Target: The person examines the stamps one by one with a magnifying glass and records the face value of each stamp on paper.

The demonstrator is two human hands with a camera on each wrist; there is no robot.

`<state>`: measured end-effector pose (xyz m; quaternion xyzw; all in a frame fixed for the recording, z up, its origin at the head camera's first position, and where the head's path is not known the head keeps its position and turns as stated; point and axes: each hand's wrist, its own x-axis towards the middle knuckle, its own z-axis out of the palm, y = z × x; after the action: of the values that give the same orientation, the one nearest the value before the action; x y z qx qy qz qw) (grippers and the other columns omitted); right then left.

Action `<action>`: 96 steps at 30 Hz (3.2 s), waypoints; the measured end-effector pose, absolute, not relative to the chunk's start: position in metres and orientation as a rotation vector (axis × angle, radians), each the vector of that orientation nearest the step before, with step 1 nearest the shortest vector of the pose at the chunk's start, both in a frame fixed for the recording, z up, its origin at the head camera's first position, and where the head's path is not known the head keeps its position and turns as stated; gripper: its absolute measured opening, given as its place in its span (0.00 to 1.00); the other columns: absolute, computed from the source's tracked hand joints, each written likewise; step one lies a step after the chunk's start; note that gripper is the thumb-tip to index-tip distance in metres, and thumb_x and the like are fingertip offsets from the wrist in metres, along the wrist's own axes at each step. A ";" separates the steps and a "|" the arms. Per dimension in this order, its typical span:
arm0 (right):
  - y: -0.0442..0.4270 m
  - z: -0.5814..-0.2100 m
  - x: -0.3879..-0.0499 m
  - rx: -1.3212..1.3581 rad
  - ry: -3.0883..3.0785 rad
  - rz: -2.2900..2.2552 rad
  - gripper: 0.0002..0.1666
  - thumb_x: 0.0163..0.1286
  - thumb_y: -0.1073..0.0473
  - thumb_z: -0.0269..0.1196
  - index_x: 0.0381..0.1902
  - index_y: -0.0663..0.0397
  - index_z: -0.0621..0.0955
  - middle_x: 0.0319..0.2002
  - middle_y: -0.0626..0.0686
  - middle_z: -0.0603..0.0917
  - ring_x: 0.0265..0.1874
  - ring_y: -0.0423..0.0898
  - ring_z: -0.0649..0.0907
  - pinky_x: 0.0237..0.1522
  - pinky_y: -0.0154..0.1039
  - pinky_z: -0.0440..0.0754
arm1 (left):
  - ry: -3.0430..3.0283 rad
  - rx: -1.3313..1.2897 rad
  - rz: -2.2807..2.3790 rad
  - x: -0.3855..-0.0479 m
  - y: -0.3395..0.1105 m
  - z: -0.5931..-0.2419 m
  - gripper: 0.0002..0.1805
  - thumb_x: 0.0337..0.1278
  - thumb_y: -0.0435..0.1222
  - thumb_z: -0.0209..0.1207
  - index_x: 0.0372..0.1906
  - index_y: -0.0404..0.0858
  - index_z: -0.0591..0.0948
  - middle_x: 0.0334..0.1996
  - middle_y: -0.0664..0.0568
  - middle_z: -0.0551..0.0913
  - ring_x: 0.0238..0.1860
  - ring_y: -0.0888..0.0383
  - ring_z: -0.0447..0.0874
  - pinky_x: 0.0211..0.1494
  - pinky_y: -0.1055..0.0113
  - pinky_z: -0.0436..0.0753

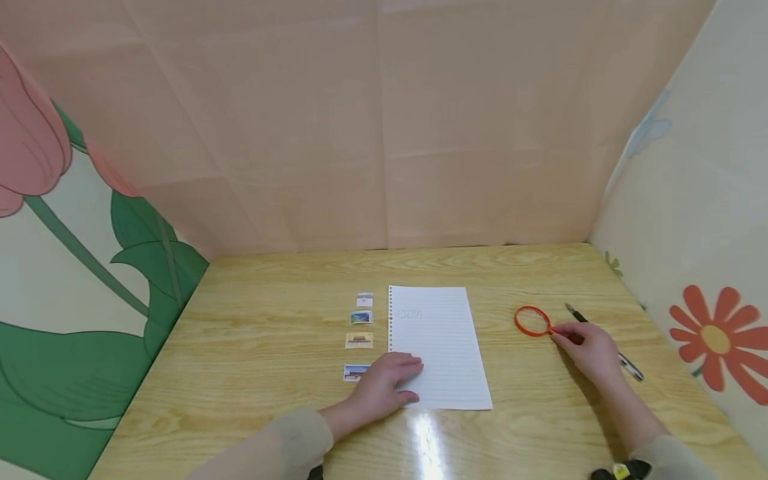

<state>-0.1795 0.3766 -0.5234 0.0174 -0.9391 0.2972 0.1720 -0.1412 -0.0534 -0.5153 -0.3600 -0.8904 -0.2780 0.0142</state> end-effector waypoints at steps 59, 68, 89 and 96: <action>0.438 -0.524 -0.204 -0.093 -2.782 0.862 0.27 0.69 0.53 0.66 0.57 0.70 0.79 0.53 0.75 0.77 0.50 0.70 0.74 0.48 0.64 0.70 | -2.764 -0.995 -0.914 -0.143 -0.060 -0.515 0.29 0.51 0.40 0.73 0.59 0.37 0.81 0.56 0.53 0.82 0.59 0.55 0.76 0.67 0.62 0.71; 0.437 -0.523 -0.204 -0.142 -2.817 0.901 0.31 0.69 0.50 0.66 0.59 0.69 0.78 0.51 0.73 0.75 0.47 0.68 0.73 0.45 0.61 0.69 | -2.786 -0.998 -0.887 -0.145 -0.061 -0.519 0.28 0.52 0.42 0.72 0.59 0.38 0.81 0.57 0.54 0.81 0.60 0.56 0.75 0.67 0.63 0.71; 0.435 -0.522 -0.206 -0.151 -2.787 0.846 0.24 0.70 0.51 0.65 0.53 0.65 0.83 0.48 0.70 0.82 0.46 0.64 0.78 0.42 0.54 0.74 | -2.836 -0.990 -0.882 -0.144 -0.061 -0.517 0.29 0.55 0.43 0.70 0.62 0.39 0.80 0.59 0.55 0.80 0.61 0.56 0.74 0.68 0.63 0.70; 0.435 -0.516 -0.201 -0.238 -2.734 0.921 0.25 0.70 0.49 0.64 0.55 0.63 0.82 0.40 0.59 0.83 0.29 0.30 0.71 0.30 0.33 0.70 | -2.812 -1.010 -0.868 -0.144 -0.060 -0.515 0.28 0.54 0.42 0.71 0.61 0.38 0.80 0.58 0.54 0.80 0.60 0.56 0.74 0.68 0.62 0.70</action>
<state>-0.2007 0.4350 -0.5158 -0.0817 -0.9372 0.3159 0.1231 -0.1439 -0.0605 -0.5148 -0.3245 -0.9037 -0.2789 0.0152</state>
